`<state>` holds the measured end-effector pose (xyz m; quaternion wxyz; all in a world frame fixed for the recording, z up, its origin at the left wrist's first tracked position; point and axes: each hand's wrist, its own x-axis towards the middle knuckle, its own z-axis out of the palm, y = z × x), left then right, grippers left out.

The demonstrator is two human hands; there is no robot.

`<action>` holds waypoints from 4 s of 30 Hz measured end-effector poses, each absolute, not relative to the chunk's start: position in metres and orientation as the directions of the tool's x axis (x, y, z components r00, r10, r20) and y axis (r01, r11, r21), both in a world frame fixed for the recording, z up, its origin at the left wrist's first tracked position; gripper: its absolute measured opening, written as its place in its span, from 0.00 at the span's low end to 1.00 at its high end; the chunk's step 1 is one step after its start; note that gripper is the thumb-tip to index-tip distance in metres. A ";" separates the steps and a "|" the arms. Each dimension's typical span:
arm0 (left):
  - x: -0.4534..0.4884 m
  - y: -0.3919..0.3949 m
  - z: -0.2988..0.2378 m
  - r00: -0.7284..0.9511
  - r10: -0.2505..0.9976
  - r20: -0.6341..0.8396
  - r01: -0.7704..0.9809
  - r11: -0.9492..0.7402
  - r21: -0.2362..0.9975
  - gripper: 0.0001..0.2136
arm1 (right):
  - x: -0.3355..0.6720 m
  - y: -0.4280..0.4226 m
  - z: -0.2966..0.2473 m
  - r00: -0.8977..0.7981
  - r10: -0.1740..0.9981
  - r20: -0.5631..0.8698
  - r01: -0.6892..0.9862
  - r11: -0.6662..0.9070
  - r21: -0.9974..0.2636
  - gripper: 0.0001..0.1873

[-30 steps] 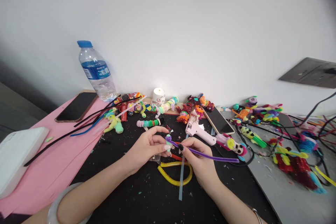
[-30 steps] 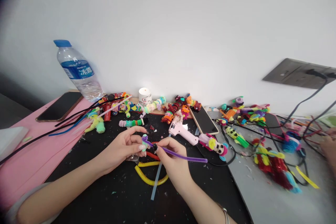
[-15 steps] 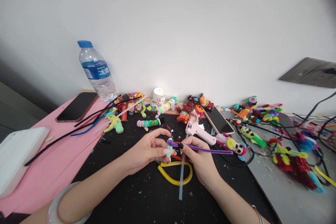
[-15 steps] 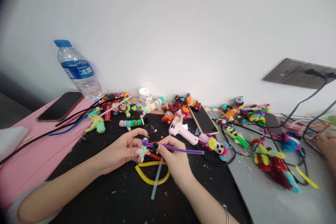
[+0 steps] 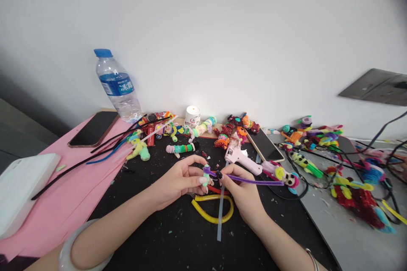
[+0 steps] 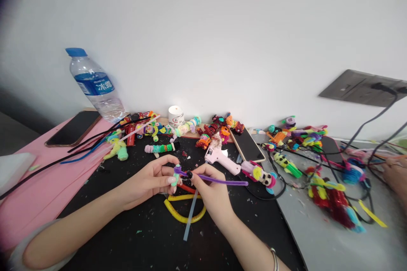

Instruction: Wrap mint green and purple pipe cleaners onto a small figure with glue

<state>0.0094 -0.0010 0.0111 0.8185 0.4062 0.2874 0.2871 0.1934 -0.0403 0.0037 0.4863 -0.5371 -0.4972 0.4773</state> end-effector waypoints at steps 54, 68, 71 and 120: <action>0.013 -0.004 0.007 0.562 0.808 -0.178 -0.045 0.245 0.969 0.10 | 0.191 -0.042 0.009 0.025 0.998 0.058 0.283 0.048 -0.958 0.07; 0.012 -0.010 0.011 0.424 0.886 0.186 0.225 -0.302 0.926 0.10 | 0.185 -0.056 0.004 -0.249 0.862 0.441 0.591 0.496 -0.636 0.07; 0.011 -0.006 0.009 0.388 0.910 0.144 0.192 -0.233 0.954 0.09 | 0.188 -0.053 0.007 -0.290 0.845 0.450 0.598 0.527 -0.604 0.08; 0.006 0.007 0.007 0.425 0.877 -0.224 -0.304 0.371 0.877 0.13 | 0.229 -0.026 0.004 -0.213 0.963 0.167 0.351 0.235 -0.907 0.15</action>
